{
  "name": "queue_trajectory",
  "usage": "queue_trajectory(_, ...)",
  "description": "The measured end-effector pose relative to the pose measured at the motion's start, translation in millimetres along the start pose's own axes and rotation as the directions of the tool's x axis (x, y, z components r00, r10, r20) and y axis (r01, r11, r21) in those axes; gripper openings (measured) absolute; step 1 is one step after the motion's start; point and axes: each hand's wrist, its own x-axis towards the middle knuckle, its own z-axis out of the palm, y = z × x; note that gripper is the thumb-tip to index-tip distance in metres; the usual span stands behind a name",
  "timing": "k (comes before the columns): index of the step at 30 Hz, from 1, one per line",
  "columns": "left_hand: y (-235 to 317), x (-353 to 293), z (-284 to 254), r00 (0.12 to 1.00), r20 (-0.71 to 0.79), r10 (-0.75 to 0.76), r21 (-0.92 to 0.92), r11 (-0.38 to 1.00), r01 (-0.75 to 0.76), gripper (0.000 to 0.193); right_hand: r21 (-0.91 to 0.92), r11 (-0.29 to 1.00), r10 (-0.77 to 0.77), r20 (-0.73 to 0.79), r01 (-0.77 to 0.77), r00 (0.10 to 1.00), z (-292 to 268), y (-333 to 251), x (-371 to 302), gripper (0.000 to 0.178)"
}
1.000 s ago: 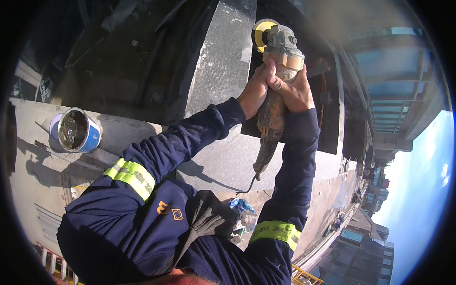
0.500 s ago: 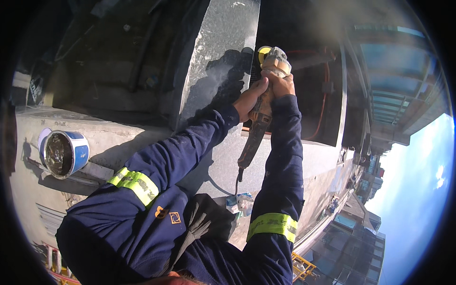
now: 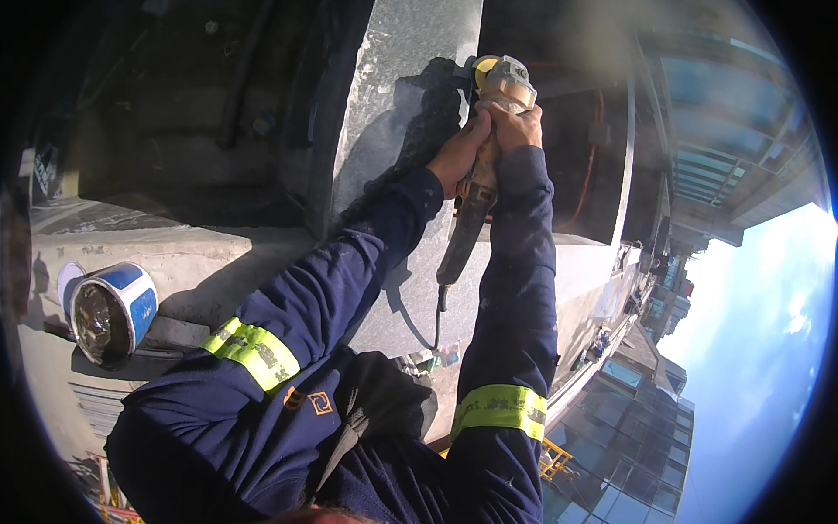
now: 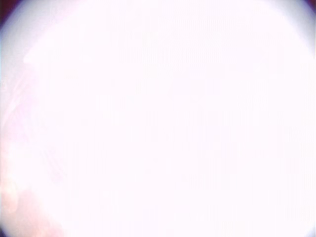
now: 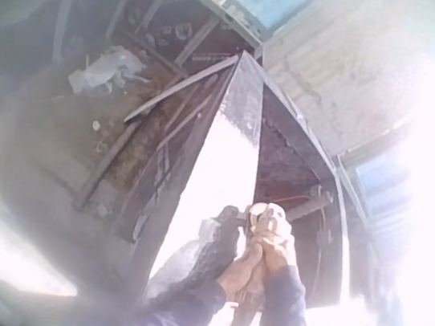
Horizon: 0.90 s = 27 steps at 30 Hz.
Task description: The person uses an angle grinder to smooth the surface of a large stone slab. The person holds the tool with both hands and moves it along the slab's surface, generating dust.
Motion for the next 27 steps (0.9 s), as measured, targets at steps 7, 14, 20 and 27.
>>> queue_trajectory(7,10,-7,5,1.0,0.009,-0.021,-0.056,0.998,0.021,0.069,-0.036,0.998,0.046,0.001,-0.045,0.999,0,-9,-3,0.082)
queue_trajectory(14,10,-9,9,1.0,-0.016,0.011,-0.087,0.996,-0.012,0.056,0.225,0.97,0.067,0.118,-0.092,0.991,-2,-11,-5,0.076)
queue_trajectory(20,12,-8,11,0.999,-0.006,0.032,-0.059,0.998,-0.033,0.056,0.23,0.969,0.054,0.143,-0.087,0.988,-4,0,1,0.071)
queue_trajectory(27,11,-9,11,0.995,0.089,0.054,0.035,0.998,-0.057,0.074,0.234,0.966,0.072,0.157,-0.108,0.985,-16,1,9,0.065)
